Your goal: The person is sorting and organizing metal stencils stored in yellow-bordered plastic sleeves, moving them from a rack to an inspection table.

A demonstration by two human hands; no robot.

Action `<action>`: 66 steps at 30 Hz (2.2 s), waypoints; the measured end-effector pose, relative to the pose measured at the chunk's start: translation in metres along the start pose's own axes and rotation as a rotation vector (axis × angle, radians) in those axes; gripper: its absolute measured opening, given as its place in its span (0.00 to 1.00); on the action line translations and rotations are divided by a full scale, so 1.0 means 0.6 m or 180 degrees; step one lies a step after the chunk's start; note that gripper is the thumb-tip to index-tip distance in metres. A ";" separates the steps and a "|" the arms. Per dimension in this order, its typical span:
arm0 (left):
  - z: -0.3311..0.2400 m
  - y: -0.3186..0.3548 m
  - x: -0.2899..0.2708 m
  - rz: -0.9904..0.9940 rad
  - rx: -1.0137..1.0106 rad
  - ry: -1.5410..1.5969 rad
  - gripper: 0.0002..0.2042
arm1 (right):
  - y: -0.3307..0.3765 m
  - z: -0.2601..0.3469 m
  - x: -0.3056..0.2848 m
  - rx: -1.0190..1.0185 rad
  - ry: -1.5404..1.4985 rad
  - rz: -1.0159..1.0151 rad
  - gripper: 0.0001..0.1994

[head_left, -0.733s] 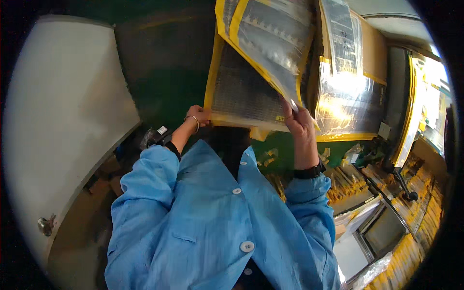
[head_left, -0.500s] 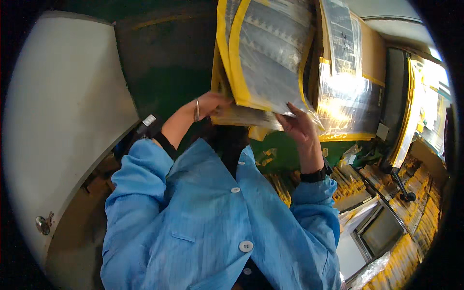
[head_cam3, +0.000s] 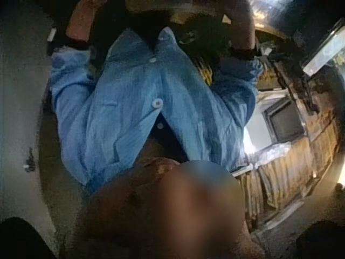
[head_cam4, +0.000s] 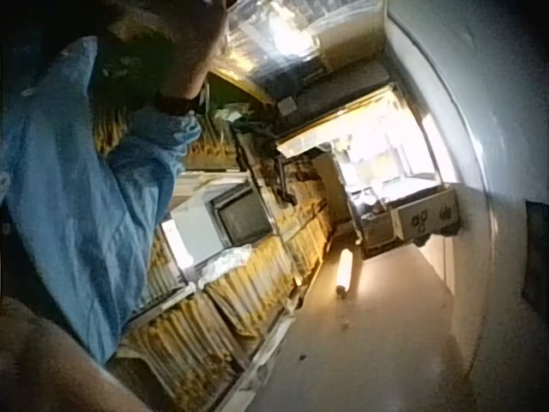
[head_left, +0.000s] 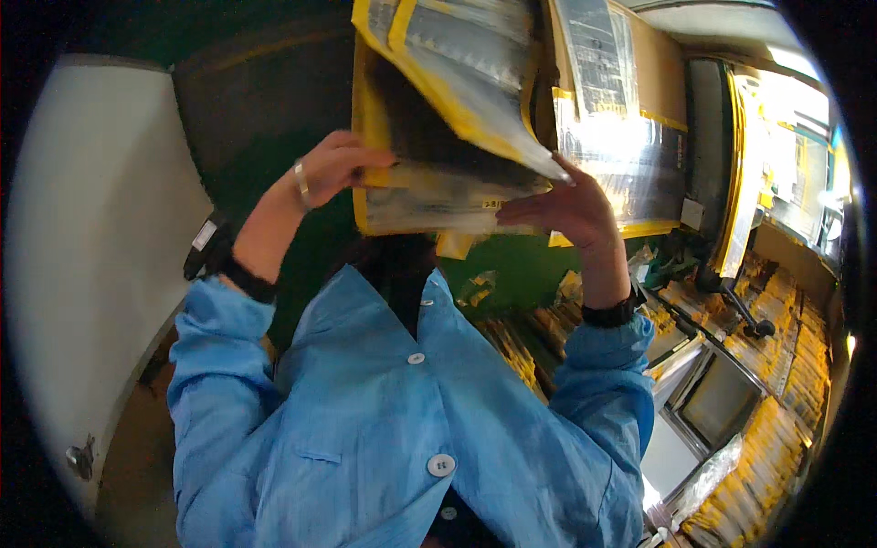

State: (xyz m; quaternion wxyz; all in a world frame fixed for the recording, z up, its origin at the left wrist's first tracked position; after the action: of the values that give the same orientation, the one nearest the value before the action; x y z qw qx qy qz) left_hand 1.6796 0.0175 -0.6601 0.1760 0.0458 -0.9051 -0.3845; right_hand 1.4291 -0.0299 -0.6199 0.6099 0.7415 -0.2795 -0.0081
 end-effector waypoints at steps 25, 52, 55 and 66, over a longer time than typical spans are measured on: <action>-0.057 0.016 0.124 0.0829 0.0359 0.2146 0.15 | -0.053 0.021 -0.037 -0.1684 0.0025 0.0551 0.17; 0.319 -0.092 -0.096 -0.1581 -0.0588 0.0100 0.16 | 0.016 0.090 0.058 -0.1943 0.0087 -0.0088 0.18; 0.278 -0.084 -0.071 -0.1482 -0.0880 0.0512 0.14 | -0.027 0.041 0.039 -0.1658 0.0372 0.0551 0.13; 0.354 -0.129 -0.034 -0.0725 -0.0808 0.2101 0.11 | -0.390 -0.123 -0.253 -0.2388 -0.0809 -0.1448 0.07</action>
State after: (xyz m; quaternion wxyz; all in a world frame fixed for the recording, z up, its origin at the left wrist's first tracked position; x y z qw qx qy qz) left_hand 1.6191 0.1124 -0.8574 0.4187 0.2456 -0.7338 -0.4754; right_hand 1.4217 0.1245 -0.8638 0.7799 0.5050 -0.1599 -0.3335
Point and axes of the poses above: each hand's wrist, its own y-axis away from the middle knuckle, its own x-axis out of the palm, z = x × y, the point moved 9 cm from there along -y, towards the middle knuckle, and after that the axes turned 12 degrees about -z, right-handed, at the moved point
